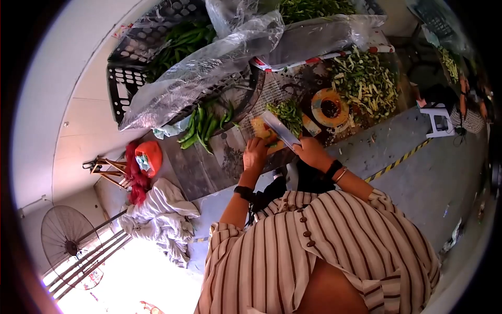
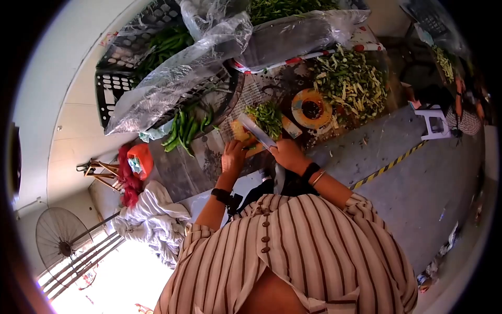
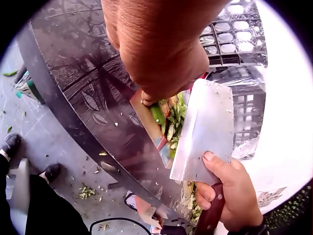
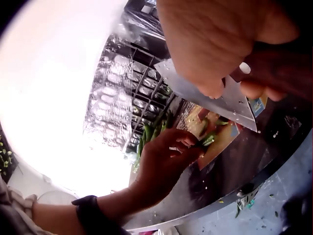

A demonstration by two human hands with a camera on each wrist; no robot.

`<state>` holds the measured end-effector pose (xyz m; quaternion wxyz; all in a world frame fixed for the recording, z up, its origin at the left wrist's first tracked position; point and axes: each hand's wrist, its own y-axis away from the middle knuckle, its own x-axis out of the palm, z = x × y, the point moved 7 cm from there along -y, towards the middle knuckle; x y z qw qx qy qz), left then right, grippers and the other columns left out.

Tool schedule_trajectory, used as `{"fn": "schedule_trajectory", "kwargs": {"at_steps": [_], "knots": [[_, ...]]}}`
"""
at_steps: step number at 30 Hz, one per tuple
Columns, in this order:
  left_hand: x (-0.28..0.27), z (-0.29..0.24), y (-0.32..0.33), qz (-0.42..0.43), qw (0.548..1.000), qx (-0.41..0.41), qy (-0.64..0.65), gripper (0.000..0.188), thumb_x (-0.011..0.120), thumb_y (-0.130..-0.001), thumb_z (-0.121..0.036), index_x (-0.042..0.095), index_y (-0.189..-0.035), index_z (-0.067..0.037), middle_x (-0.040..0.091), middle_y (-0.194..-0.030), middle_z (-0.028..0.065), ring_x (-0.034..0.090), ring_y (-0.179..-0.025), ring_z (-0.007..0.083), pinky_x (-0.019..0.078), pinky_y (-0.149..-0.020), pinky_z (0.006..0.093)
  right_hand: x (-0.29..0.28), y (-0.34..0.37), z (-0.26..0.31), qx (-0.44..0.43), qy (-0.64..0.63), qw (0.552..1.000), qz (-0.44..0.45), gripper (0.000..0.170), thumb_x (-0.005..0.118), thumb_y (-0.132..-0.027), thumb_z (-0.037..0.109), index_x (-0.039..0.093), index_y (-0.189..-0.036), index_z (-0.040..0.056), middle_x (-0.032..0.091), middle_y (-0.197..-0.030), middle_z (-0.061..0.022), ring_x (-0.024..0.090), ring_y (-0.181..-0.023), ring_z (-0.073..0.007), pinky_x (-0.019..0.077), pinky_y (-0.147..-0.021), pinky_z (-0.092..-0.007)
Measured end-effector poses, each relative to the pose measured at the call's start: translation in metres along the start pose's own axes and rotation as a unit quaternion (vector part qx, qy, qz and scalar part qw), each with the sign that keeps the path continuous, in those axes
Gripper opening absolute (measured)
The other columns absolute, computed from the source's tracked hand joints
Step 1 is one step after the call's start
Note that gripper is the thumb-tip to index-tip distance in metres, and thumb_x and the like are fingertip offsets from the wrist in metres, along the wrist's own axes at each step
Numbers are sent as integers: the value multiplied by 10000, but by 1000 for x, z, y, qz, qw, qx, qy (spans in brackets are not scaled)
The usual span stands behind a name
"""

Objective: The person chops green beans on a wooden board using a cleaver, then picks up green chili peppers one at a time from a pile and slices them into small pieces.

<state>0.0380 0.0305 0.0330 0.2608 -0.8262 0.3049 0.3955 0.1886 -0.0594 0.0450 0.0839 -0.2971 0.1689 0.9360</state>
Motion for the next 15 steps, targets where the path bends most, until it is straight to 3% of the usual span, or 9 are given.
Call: {"fn": "schedule_trajectory", "kwargs": {"at_steps": [10, 15], "knots": [[-13, -5, 12, -59, 998, 1, 26, 127, 615, -707, -30, 596, -824, -77, 567, -887, 63, 555, -837, 279, 479, -683, 359, 24, -3, 16, -22, 47, 997, 58, 243, 552, -806, 198, 549, -710, -25, 549, -687, -220, 532, -645, -405, 407, -575, -466], [-15, -6, 12, -75, 996, -3, 38, 108, 597, -718, -26, 608, -815, -73, 568, -868, 61, 558, -821, 277, 478, -663, 360, 31, -9, 27, -76, 123, 987, 70, 211, 529, -804, 172, 574, -700, -6, 570, -683, -185, 560, -636, -366, 453, -595, -450]]}}
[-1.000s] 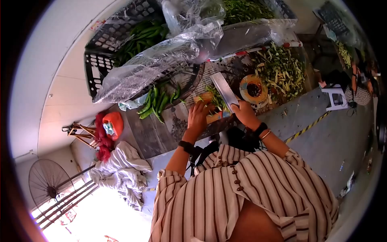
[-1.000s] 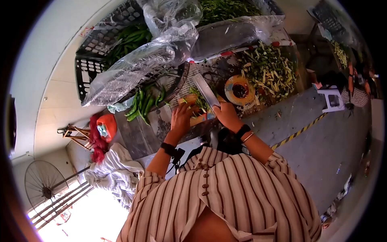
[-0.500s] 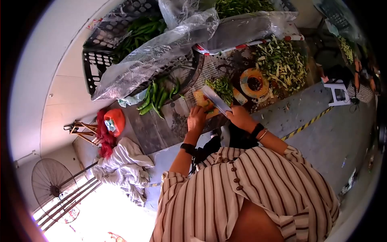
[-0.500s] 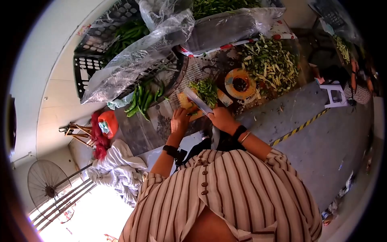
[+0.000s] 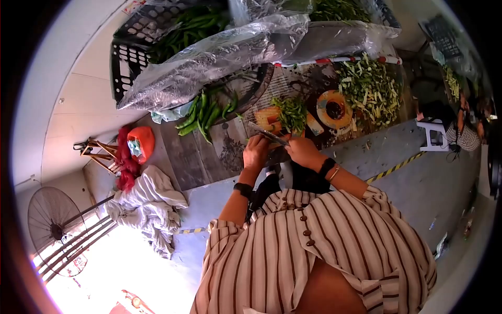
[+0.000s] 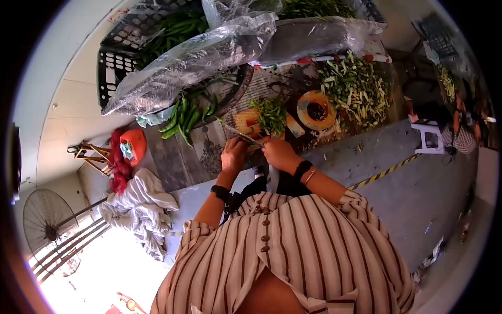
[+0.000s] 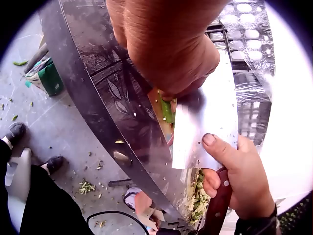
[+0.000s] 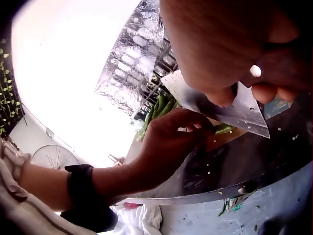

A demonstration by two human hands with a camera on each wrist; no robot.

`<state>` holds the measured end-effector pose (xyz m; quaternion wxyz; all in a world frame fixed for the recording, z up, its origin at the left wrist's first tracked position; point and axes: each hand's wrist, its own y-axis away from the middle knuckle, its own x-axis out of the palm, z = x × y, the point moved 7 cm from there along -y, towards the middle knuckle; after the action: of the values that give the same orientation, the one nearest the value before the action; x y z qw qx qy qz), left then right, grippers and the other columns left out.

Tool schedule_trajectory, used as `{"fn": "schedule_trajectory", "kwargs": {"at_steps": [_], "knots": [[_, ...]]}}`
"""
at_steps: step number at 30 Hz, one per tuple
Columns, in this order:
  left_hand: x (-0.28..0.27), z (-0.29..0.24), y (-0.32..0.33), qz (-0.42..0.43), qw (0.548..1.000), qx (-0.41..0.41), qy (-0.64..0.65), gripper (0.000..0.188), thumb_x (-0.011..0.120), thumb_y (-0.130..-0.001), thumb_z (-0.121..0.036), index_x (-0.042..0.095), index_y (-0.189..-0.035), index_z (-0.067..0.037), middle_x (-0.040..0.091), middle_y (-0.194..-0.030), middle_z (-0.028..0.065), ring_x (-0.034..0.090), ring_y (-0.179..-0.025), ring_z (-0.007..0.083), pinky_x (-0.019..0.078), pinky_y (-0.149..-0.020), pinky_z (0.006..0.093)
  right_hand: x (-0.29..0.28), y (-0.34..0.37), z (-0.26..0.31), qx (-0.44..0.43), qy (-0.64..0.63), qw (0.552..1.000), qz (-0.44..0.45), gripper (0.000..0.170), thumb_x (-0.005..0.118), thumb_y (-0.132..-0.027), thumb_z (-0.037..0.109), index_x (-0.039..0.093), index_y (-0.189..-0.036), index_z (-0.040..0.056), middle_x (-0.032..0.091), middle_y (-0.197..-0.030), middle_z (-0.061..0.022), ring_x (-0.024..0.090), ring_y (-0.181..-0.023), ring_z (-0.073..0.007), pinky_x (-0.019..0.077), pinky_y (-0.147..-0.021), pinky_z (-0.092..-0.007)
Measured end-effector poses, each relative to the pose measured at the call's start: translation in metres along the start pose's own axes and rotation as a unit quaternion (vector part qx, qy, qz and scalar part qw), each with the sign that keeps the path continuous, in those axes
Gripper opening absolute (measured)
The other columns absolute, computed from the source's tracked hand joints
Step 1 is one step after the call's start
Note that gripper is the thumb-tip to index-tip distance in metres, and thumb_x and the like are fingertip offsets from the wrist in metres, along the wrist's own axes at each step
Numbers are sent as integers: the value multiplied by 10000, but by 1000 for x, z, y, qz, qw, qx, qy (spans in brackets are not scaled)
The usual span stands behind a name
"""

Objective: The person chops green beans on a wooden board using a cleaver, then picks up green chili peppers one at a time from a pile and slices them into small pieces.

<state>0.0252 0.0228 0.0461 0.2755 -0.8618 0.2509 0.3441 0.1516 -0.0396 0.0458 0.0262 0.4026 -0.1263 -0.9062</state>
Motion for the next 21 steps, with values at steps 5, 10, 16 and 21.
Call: {"fn": "schedule_trajectory", "kwargs": {"at_steps": [5, 10, 16, 21], "knots": [[1, 5, 2, -1, 1000, -9, 0, 121, 593, -709, -26, 615, -817, -74, 567, -863, 53, 558, -820, 270, 474, -660, 356, 3, -7, 5, 4, 39, 997, 60, 202, 535, -802, 159, 572, -712, -19, 569, -679, -191, 561, -639, -371, 455, -595, -449], [4, 9, 4, 18, 1000, -15, 12, 141, 595, -688, -21, 613, -818, -73, 556, -836, 58, 551, -803, 278, 467, -655, 352, 3, -16, 7, 10, 44, 995, 86, 214, 538, -807, 168, 568, -720, -26, 566, -683, -207, 561, -640, -380, 454, -588, -446], [2, 9, 2, 6, 999, -21, 29, 140, 601, -678, -22, 606, -808, -73, 549, -821, 63, 549, -799, 284, 466, -652, 354, 8, -20, 6, 21, 54, 993, 106, 187, 538, -767, 130, 587, -670, -22, 571, -673, -203, 561, -645, -376, 449, -597, -462], [3, 11, 2, 3, 1000, -15, 26, 166, 622, -676, -41, 613, -834, -91, 563, -850, 64, 558, -823, 282, 474, -673, 346, 23, -39, 9, 22, 59, 996, 56, 183, 538, -776, 146, 604, -684, 1, 585, -681, -199, 579, -654, -374, 458, -621, -462]]}}
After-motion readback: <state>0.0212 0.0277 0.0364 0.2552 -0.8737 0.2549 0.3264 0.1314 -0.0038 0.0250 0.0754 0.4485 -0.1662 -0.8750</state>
